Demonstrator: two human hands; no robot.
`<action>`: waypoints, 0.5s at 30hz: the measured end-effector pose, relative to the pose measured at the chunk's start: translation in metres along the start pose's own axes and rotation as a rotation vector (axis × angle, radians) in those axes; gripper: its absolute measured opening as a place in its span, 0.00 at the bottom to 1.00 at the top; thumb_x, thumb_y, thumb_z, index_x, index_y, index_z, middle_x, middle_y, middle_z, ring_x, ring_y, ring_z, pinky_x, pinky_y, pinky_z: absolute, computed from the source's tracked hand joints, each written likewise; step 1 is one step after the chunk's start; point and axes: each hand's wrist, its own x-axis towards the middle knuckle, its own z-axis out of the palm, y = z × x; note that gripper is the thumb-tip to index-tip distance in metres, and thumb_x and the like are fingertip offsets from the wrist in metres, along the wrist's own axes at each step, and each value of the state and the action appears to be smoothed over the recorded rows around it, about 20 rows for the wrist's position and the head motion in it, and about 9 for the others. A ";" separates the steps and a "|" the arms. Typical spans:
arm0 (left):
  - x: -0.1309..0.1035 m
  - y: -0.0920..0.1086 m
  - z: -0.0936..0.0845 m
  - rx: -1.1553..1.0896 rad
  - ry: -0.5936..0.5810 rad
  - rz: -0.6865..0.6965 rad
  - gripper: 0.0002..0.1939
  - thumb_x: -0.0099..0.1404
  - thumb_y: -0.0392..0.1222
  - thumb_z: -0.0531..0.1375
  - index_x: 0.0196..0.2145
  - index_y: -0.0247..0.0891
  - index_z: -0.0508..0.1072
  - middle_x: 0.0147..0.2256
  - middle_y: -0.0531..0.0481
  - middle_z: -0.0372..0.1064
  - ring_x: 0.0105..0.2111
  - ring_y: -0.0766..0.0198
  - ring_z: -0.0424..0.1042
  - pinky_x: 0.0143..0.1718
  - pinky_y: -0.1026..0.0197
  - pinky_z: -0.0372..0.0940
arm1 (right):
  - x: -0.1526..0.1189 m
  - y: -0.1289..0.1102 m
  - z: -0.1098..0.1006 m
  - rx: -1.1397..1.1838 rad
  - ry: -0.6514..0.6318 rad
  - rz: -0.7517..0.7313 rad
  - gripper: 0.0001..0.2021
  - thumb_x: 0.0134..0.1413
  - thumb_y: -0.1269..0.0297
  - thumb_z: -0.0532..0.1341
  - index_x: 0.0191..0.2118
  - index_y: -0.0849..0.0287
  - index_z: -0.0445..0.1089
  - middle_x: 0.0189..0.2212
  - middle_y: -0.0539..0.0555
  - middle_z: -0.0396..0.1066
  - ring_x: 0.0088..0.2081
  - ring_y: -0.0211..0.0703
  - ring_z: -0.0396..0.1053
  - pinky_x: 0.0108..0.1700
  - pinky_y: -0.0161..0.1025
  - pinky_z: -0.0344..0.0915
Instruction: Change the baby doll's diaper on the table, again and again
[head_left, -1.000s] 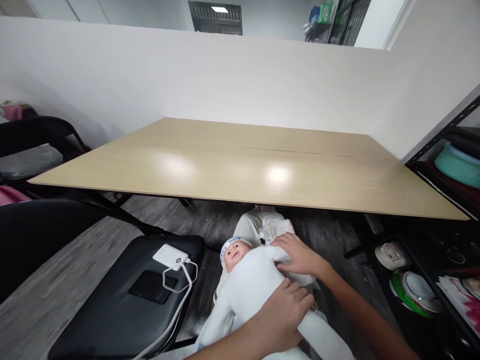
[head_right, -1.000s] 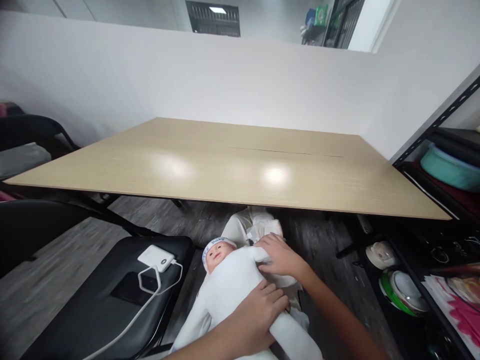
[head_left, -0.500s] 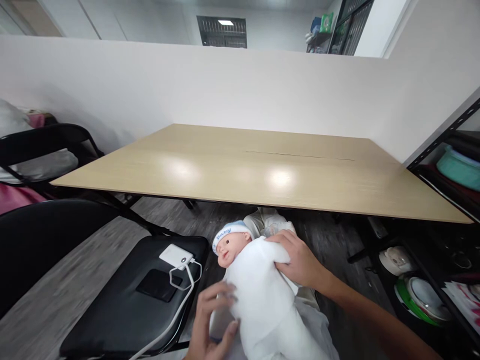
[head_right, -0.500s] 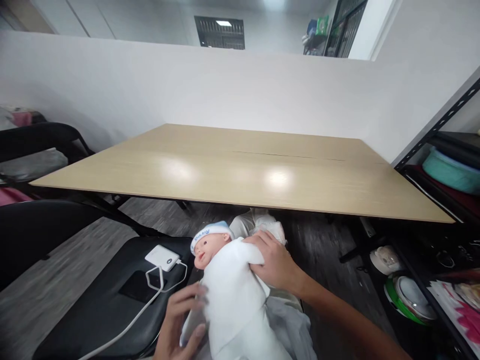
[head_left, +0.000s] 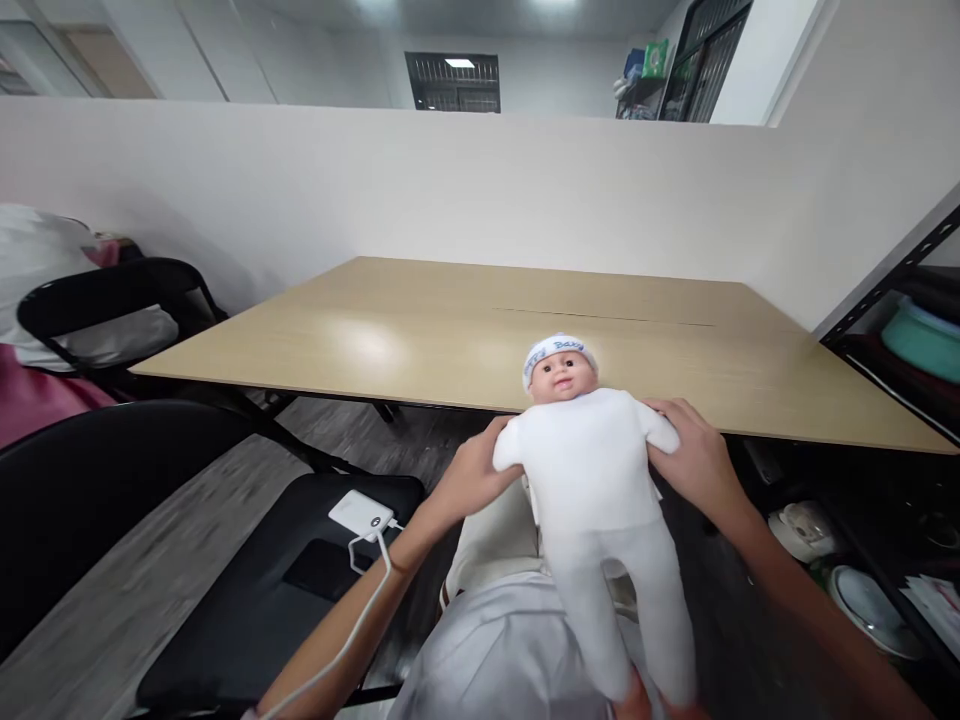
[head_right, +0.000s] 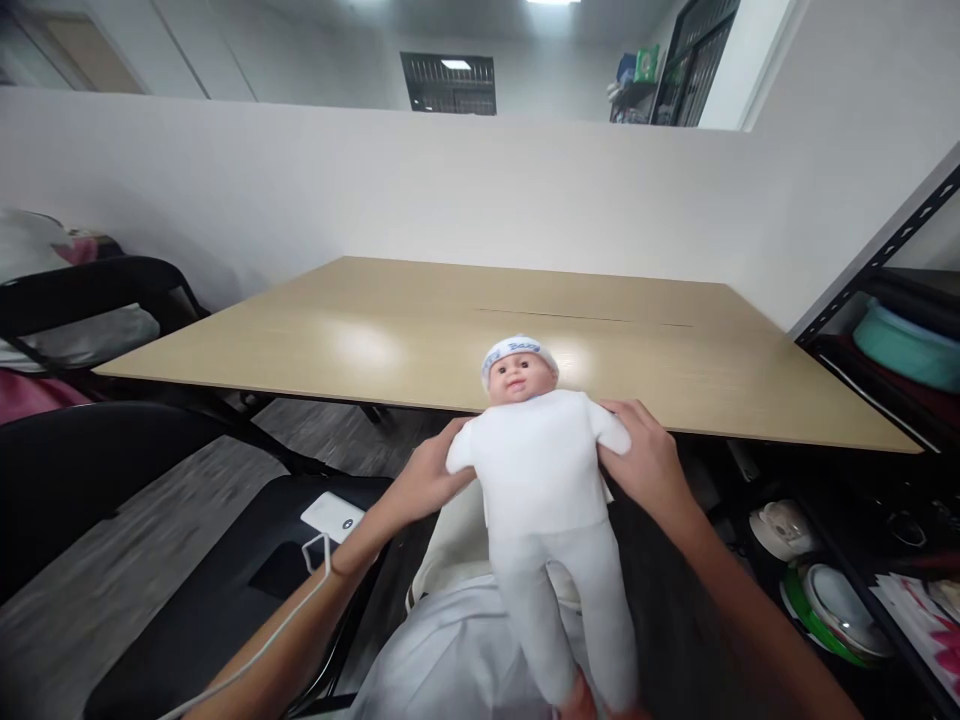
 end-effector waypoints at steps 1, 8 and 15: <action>0.015 0.002 -0.004 0.019 -0.035 -0.008 0.28 0.63 0.50 0.63 0.60 0.40 0.72 0.54 0.42 0.80 0.52 0.43 0.78 0.56 0.48 0.70 | 0.005 0.011 -0.002 -0.069 -0.036 0.013 0.16 0.58 0.64 0.62 0.51 0.52 0.77 0.47 0.59 0.80 0.47 0.56 0.78 0.47 0.46 0.71; 0.095 0.006 -0.013 -0.010 -0.183 -0.029 0.26 0.62 0.53 0.62 0.53 0.37 0.81 0.50 0.45 0.83 0.48 0.45 0.79 0.48 0.53 0.72 | 0.022 0.067 0.012 -0.322 -0.169 0.176 0.12 0.63 0.51 0.63 0.46 0.50 0.77 0.37 0.55 0.83 0.35 0.54 0.78 0.32 0.40 0.59; 0.156 -0.029 -0.030 0.239 -0.214 0.020 0.24 0.61 0.55 0.61 0.48 0.37 0.80 0.46 0.43 0.83 0.43 0.46 0.80 0.44 0.53 0.71 | 0.055 0.109 0.041 -0.310 -0.116 0.126 0.16 0.64 0.48 0.62 0.50 0.51 0.73 0.42 0.56 0.82 0.37 0.55 0.78 0.34 0.42 0.62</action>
